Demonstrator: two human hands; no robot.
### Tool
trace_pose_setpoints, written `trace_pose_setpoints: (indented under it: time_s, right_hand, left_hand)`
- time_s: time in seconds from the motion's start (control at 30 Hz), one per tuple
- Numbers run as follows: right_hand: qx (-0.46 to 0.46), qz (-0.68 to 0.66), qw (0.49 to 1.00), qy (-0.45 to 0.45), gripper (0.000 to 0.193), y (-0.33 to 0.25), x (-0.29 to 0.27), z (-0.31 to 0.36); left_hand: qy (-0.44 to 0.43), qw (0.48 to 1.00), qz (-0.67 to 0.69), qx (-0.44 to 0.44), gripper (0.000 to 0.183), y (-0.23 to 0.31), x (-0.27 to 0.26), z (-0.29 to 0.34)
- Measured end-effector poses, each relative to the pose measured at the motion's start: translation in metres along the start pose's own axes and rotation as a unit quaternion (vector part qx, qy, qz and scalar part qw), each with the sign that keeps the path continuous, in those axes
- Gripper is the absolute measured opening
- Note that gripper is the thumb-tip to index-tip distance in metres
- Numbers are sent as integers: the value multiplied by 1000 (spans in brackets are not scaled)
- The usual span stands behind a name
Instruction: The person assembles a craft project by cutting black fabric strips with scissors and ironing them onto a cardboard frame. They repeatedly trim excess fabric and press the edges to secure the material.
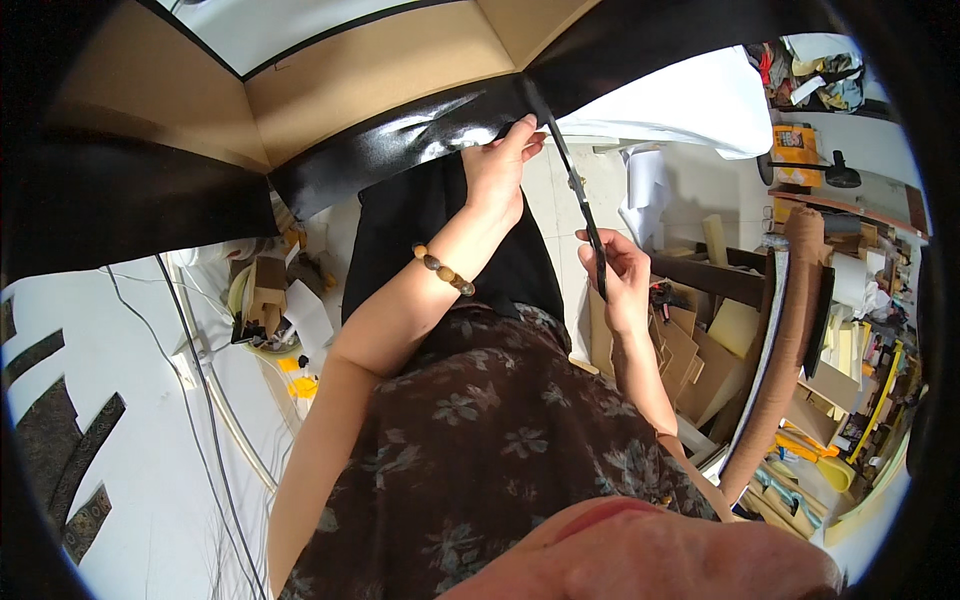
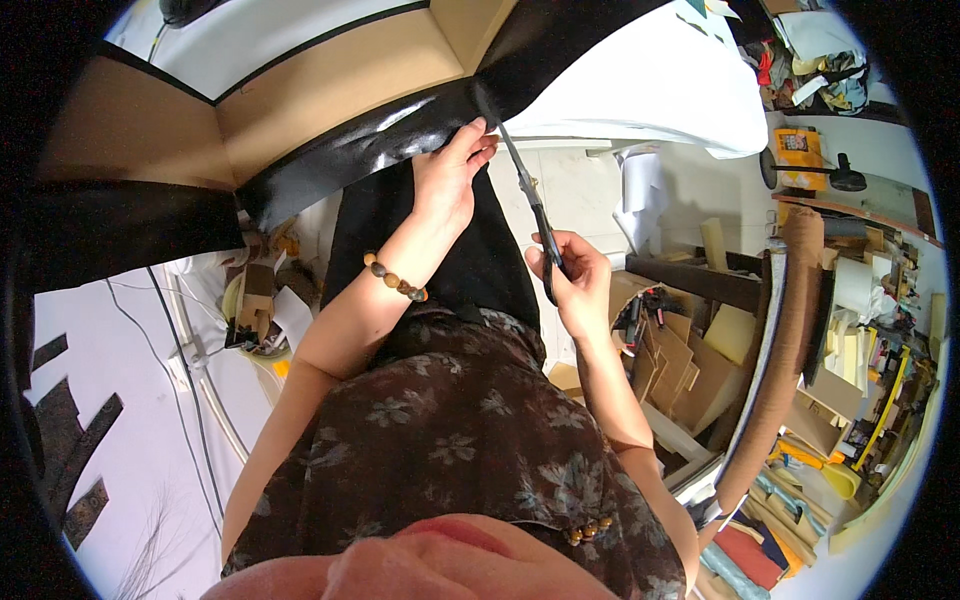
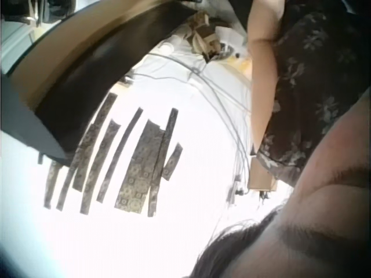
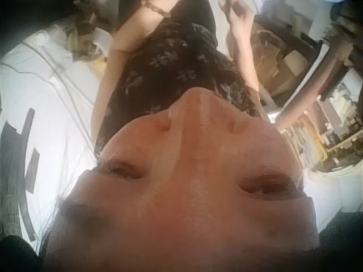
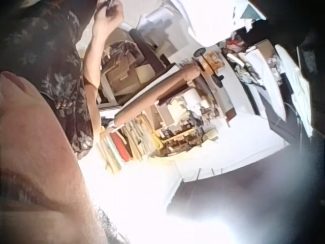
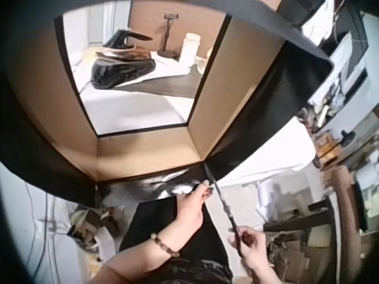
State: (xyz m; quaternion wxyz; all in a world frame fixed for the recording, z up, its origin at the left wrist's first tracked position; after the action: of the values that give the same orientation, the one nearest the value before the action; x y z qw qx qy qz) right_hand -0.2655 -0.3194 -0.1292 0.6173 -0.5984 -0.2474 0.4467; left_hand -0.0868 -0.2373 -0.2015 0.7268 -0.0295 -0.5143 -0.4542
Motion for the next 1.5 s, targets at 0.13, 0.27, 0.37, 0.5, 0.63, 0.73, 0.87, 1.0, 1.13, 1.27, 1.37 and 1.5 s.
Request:
trace_pose_setpoints:
  time_s: [0.13, 0.27, 0.37, 0.5, 0.63, 0.73, 0.87, 1.0, 1.13, 1.27, 1.37, 1.5]
  right_hand:
    - [18, -32, 999, 0, 26, 6, 1, -3]
    - [31, -34, 999, -1, 27, 8, -1, -6]
    - [16, -38, 999, 13, 26, 6, 0, -9]
    - [-8, -5, 1000, -5, 33, 6, 3, -10]
    - [-15, 7, 1000, -4, 32, 4, 2, -11]
    - [-4, 6, 1000, 2, 30, 5, -1, -10]
    - [16, -7, 1000, 15, 26, 4, -2, -9]
    - [22, 6, 1000, 19, 25, 2, -3, -8]
    - [19, 11, 1000, 20, 25, 1, -4, -8]
    - [21, 19, 999, 26, 25, 2, -4, -8]
    - [24, 26, 999, 28, 25, 0, -4, -8]
    - [25, 30, 999, 31, 26, -1, -4, -8]
  left_hand:
    - [-16, 1000, -6, -2, 10, -2, -3, 0]
    - [-37, 999, -3, 0, 13, -2, -2, -2]
    - [-35, 999, 0, -4, 13, -1, 1, 1]
    - [-34, 999, 1, -6, 13, -1, 1, 2]
    - [-38, 999, 4, -7, 13, -1, 0, 0]
    - [-38, 999, 3, -8, 13, 0, 0, 1]
    - [-37, 999, 2, -7, 14, 0, 0, 1]
    - [-30, 999, -6, -11, 15, -2, -2, 0]
    - [-29, 1000, -3, -7, 15, -3, -2, -2]
    - [-27, 1000, -1, -13, 17, -4, -3, -3]
    - [-26, 999, -2, -18, 17, -3, -3, -3]
    - [-21, 1000, 1, -18, 17, -3, -3, -2]
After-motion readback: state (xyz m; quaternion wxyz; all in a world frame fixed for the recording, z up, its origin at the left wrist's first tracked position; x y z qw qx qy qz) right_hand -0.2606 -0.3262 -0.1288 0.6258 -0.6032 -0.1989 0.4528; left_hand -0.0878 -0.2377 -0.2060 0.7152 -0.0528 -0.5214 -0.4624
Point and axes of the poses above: each hand's wrist, its own z-axis away from the middle knuckle, its own x-axis out of the palm, y = z × x, the point moved 6 cm from there along -z, towards the middle knuckle, and after that the axes turned 11 degrees about -x, right-handed, at the moved point
